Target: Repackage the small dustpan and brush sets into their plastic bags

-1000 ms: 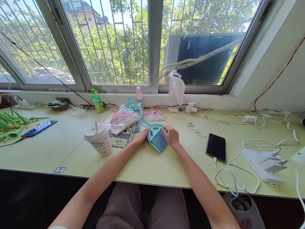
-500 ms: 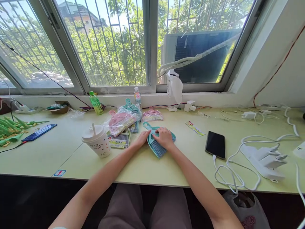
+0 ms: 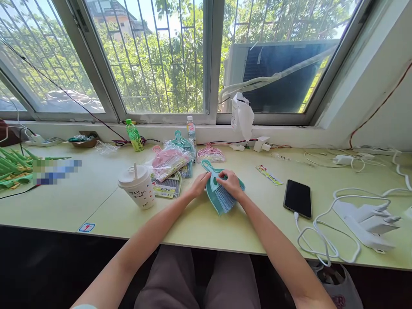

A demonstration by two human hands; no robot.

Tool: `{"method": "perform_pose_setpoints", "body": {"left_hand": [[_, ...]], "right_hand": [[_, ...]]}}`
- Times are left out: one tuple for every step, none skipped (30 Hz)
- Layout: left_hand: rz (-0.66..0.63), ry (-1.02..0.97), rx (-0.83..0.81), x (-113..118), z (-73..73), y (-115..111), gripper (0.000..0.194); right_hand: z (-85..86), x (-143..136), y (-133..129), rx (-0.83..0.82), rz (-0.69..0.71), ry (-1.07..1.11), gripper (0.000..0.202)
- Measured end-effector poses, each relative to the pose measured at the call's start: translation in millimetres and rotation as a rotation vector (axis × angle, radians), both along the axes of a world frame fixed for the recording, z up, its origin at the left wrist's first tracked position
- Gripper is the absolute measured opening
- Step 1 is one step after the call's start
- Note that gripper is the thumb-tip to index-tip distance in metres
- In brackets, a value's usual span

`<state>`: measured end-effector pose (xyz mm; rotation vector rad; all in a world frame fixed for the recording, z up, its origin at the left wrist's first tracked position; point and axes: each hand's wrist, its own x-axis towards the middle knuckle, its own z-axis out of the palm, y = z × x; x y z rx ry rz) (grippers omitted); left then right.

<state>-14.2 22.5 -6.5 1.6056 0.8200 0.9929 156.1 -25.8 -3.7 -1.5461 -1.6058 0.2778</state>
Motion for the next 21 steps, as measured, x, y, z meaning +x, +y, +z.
{"method": "perform_pose_setpoints", "body": {"left_hand": [[0.004, 0.071, 0.064, -1, 1.6, -2, 0.038], [0.002, 0.155, 0.136, -1, 3.1, -3, 0.039], [0.0, 0.23, 0.195, -1, 4.6, -4, 0.04], [0.006, 0.267, 0.219, -2, 5.9, -5, 0.041], [0.013, 0.287, 0.229, -2, 7.2, -6, 0.041], [0.018, 0.302, 0.234, -1, 8.3, -6, 0.041], [0.021, 0.315, 0.235, -1, 9.2, -7, 0.042], [0.025, 0.327, 0.233, -1, 9.8, -7, 0.042], [0.031, 0.336, 0.23, 0, 10.0, -7, 0.043], [0.042, 0.342, 0.229, 0, 9.7, -7, 0.043], [0.057, 0.345, 0.229, 1, 8.9, -7, 0.043], [0.072, 0.345, 0.227, 1, 7.8, -7, 0.042], [0.089, 0.345, 0.225, 0, 6.3, -6, 0.042], [0.106, 0.347, 0.223, -1, 4.7, -6, 0.041], [0.122, 0.353, 0.218, -1, 3.3, -5, 0.041], [0.132, 0.358, 0.211, -2, 2.0, -5, 0.041], [0.137, 0.359, 0.204, -3, 1.1, -5, 0.041], [0.137, 0.356, 0.197, -3, 0.5, -5, 0.041], [0.132, 0.349, 0.189, -3, 0.3, -6, 0.041], [0.125, 0.339, 0.183, -1, 0.1, -6, 0.042], [0.117, 0.33, 0.179, 1, 0.1, -7, 0.042]], "right_hand": [[0.2, 1, 0, 0.011, 0.012, 0.025, 0.019], [0.2, 1, 0, 0.021, 0.022, 0.047, 0.02], [0.1, 2, 0, 0.028, 0.031, 0.067, 0.022], [0.0, 3, 0, 0.032, 0.039, 0.084, 0.023], [-0.3, 3, 0, 0.032, 0.043, 0.099, 0.024], [-0.6, 4, 1, 0.029, 0.045, 0.113, 0.025], [-0.9, 4, 1, 0.023, 0.047, 0.124, 0.026], [-1.2, 4, 2, 0.017, 0.049, 0.13, 0.026], [-1.4, 4, 2, 0.011, 0.052, 0.129, 0.027], [-1.4, 3, 2, 0.006, 0.055, 0.118, 0.027], [-1.3, 2, 2, 0.004, 0.055, 0.099, 0.026], [-0.8, 1, 1, 0.003, 0.051, 0.066, 0.026], [0.0, -1, 0, 0.005, 0.041, 0.019, 0.025], [1.2, -3, -2, 0.007, 0.026, -0.04, 0.024], [2.8, -4, -4, 0.006, 0.011, -0.108, 0.024], [4.7, -5, -6, 0.002, 0.001, -0.177, 0.023], [6.7, -6, -7, -0.008, -0.003, -0.237, 0.022], [8.6, -5, -9, -0.021, -0.002, -0.279, 0.021], [10.2, -4, -10, -0.036, 0.003, -0.301, 0.02], [11.2, -3, -10, -0.05, 0.008, -0.303, 0.018], [11.6, -1, -9, -0.06, 0.014, -0.291, 0.016]]}}
